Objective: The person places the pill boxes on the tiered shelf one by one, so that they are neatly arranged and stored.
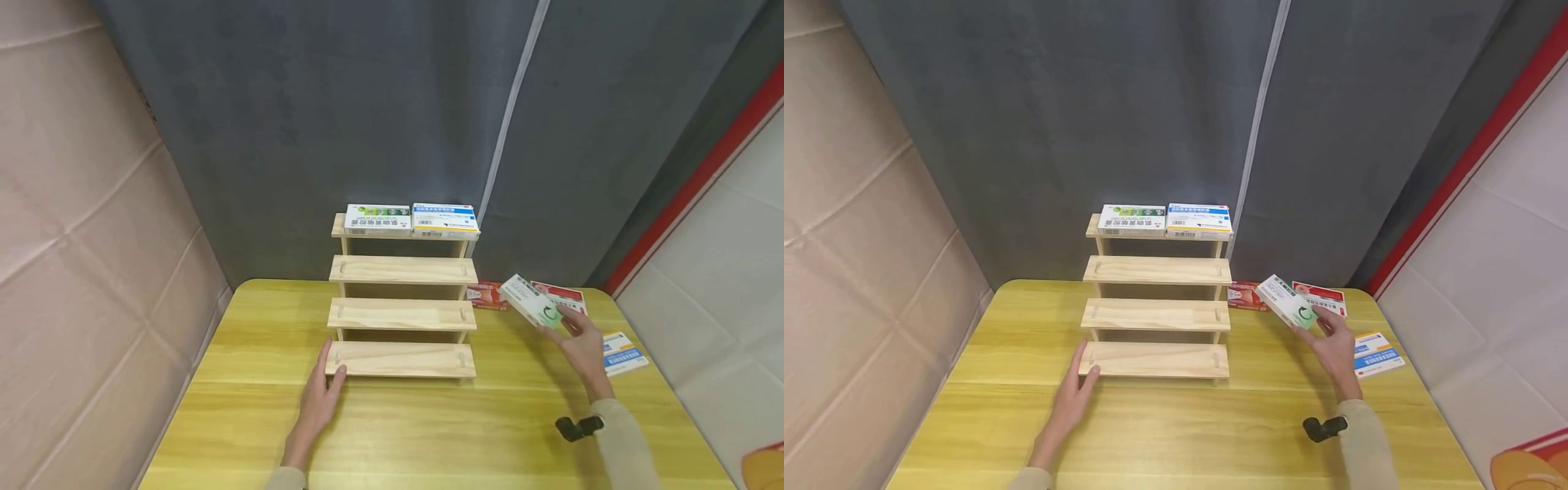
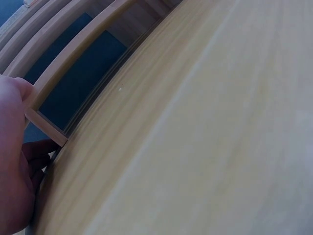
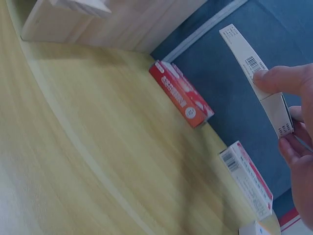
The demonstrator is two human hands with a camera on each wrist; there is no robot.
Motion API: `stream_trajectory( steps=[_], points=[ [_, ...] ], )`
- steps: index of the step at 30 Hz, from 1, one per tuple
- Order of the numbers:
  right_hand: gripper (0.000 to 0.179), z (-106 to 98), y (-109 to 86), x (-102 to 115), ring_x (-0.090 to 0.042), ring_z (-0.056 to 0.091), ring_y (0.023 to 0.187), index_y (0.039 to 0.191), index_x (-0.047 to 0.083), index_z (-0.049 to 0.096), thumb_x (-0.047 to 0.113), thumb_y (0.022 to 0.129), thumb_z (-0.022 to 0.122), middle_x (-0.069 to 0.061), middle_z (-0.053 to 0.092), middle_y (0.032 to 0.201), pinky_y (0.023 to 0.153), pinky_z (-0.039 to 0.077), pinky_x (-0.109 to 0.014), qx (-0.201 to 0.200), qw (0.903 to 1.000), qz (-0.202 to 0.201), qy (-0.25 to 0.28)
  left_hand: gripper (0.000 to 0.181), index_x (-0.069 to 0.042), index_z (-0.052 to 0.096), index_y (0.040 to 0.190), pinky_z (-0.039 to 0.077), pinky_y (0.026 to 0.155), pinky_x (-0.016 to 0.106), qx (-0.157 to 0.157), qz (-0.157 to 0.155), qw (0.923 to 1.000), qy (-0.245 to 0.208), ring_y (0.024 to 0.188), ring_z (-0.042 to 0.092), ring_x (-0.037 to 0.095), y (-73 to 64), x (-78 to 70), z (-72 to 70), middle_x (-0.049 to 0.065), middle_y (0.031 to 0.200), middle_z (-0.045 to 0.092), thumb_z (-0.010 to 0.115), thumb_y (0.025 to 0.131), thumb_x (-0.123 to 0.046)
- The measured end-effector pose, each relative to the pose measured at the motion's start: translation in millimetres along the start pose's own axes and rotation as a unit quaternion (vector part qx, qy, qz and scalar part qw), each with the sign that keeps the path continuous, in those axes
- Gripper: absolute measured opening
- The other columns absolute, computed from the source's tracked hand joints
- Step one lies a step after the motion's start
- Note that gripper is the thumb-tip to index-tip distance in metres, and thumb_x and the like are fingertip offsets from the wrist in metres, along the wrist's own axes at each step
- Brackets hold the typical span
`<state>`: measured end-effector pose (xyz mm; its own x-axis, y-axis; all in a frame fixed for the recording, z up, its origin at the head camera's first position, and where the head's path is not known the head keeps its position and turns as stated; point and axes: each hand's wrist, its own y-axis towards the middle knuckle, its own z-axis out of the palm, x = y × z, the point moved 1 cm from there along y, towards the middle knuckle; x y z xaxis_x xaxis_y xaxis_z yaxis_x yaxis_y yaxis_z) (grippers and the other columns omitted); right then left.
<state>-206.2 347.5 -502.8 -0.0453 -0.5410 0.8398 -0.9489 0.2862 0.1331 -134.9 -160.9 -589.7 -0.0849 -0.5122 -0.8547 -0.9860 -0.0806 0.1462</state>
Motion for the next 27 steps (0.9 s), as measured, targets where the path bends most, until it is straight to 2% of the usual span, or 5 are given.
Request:
stream_trajectory(
  steps=[3,7,13,20,27],
  points=[
    [0.067,1,0.0,5,-0.026,0.055,0.133,0.146,0.005,0.054,0.026,0.088,0.081,-0.019,0.054,0.147,0.105,0.046,-0.011,-0.001,0.9998,-0.017,0.006,0.068,-0.021,0.018,0.164,0.024,0.116,0.074,-0.004,0.004,1.0000,0.003,0.149,0.031,0.046,-0.2,0.1,0.3,0.010,0.169,0.024,0.048,0.107,-0.042],
    [0.066,3,-1.0,11,-0.010,0.055,0.129,0.146,0.007,0.055,0.024,0.088,0.081,-0.017,0.053,0.148,0.107,0.046,-0.013,0.001,0.9994,-0.029,0.017,0.068,-0.021,0.018,0.164,0.024,0.115,0.075,-0.003,0.003,1.0000,0.004,0.149,0.030,0.047,-0.4,0.1,-0.2,0.011,0.168,0.024,0.048,0.107,-0.042],
    [0.064,8,-3.6,17,0.005,0.052,0.121,0.144,0.006,0.056,0.016,0.086,0.083,-0.015,0.054,0.145,0.107,0.046,-0.015,-0.002,0.9979,-0.047,0.045,0.068,-0.022,0.018,0.164,0.024,0.115,0.075,-0.002,0.004,1.0000,-0.001,0.149,0.030,0.047,-0.5,-1.1,-0.4,0.010,0.168,0.024,0.048,0.107,-0.043],
    [0.064,15,-8.6,30,0.007,0.050,0.120,0.142,0.001,0.057,0.005,0.083,0.083,-0.016,0.055,0.142,0.106,0.045,-0.011,-0.005,0.9939,-0.071,0.085,0.068,-0.022,0.018,0.164,0.024,0.115,0.075,-0.002,0.006,1.0000,-0.003,0.149,0.030,0.046,-0.5,-0.7,-0.9,0.009,0.168,0.024,0.049,0.107,-0.042],
    [0.064,20,-16.5,42,0.005,0.045,0.124,0.144,0.004,0.056,0.006,0.085,0.081,-0.016,0.051,0.148,0.106,0.042,-0.007,0.013,0.9933,-0.085,0.077,0.068,-0.022,0.017,0.164,0.024,0.115,0.075,-0.001,0.005,1.0000,0.003,0.149,0.030,0.047,-0.7,0.1,-0.7,0.010,0.168,0.024,0.048,0.107,-0.042]
  ],
)
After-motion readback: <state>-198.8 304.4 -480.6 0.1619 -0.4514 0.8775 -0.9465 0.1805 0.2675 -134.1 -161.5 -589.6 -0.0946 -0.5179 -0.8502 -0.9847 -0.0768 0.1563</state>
